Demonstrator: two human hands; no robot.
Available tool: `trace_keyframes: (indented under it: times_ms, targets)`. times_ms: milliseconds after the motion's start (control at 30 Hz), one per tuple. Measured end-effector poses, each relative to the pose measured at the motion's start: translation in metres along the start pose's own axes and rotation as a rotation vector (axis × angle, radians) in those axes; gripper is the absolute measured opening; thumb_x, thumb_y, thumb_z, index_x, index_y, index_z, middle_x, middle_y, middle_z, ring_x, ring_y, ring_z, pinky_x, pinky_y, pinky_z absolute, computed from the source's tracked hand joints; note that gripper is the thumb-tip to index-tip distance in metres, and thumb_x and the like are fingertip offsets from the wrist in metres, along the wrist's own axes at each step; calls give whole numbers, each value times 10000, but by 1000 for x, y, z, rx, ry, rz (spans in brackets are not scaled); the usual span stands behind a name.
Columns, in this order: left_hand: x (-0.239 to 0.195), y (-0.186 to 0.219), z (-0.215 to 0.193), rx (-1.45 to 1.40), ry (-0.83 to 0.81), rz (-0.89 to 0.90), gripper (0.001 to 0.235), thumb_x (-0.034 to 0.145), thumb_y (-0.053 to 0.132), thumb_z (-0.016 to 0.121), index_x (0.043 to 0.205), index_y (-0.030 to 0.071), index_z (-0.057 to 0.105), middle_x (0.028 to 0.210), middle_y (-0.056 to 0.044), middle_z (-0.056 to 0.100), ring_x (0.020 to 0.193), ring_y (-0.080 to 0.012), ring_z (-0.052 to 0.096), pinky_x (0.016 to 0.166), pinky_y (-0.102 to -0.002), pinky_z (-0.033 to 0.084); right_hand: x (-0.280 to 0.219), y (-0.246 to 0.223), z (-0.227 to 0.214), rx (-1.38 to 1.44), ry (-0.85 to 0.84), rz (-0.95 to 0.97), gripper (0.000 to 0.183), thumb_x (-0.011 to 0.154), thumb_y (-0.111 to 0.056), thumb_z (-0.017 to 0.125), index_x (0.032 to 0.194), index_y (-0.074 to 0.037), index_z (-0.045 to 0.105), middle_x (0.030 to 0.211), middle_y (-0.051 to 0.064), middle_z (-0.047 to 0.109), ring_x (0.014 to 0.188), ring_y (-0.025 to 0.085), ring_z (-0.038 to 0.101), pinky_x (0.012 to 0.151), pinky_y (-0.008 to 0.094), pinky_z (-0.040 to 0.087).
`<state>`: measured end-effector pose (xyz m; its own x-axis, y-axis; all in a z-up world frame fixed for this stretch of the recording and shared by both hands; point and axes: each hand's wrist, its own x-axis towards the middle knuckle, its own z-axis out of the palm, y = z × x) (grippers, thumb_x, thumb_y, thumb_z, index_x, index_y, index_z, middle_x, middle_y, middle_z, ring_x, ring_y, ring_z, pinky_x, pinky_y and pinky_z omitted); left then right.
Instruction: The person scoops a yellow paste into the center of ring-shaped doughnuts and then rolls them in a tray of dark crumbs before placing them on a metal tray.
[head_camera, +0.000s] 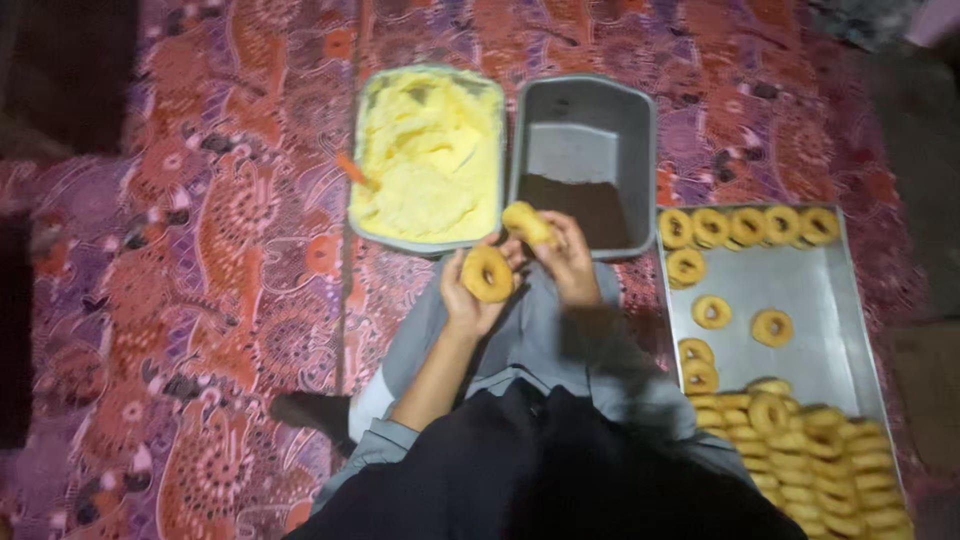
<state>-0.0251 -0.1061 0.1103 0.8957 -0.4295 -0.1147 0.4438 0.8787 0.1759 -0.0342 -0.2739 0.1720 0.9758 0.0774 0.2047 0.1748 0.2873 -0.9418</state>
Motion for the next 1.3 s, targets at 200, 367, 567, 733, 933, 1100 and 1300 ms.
trace_keyframes:
  times_ms: [200,367,567,733,933,1100,1300]
  targets:
    - [-16,62,-33,195,198,304,645,906,449,474,1418,62,533,1272,-183,650,1190,-335,626,1067,-480,503,12,37,61,-895,-380,-274,444,796,-167,854,1178,-66,651,1149,171,682,1047,308,654,910,393,508]
    - [-38,86,-102,153,187,309,268,1083,214,608,1290,48,566,1191,-102,635,1144,-250,628,1037,-429,530,74,90,67,-829,-357,-45,366,844,-161,803,1175,-63,682,1102,157,726,994,307,723,881,371,562]
    - [-43,98,-121,183,377,334,304,1077,170,621,1316,-17,601,1115,-94,638,1041,-199,640,962,-375,565,141,126,77,-1006,-236,-26,336,827,-134,821,1153,-103,742,1024,171,730,947,326,716,864,379,564]
    - [-38,114,-111,28,499,274,462,1015,395,427,1265,37,579,1091,-115,686,999,-254,687,874,-422,592,85,126,108,-612,-479,-240,358,849,-132,809,1170,-32,684,1084,165,718,990,334,691,895,408,549]
    - [-20,101,-122,15,404,415,483,1122,414,379,1321,15,565,1186,-145,659,1091,-283,657,970,-452,565,111,133,98,-996,-353,-363,275,881,-88,780,1143,-39,712,1114,159,717,1040,372,657,941,452,525]
    - [-18,98,-125,-56,496,396,494,1075,407,348,1265,12,577,1178,-151,662,1081,-296,670,943,-459,577,118,120,95,-929,-205,-59,337,825,-117,789,1141,-29,711,1027,171,708,967,368,678,871,436,542]
    - [-16,91,-135,50,475,454,481,1104,387,369,1346,16,557,1260,-146,647,1161,-265,632,1023,-425,522,91,122,103,-861,-429,-365,351,834,-106,795,1171,-36,724,1107,164,727,1032,372,658,944,450,537]
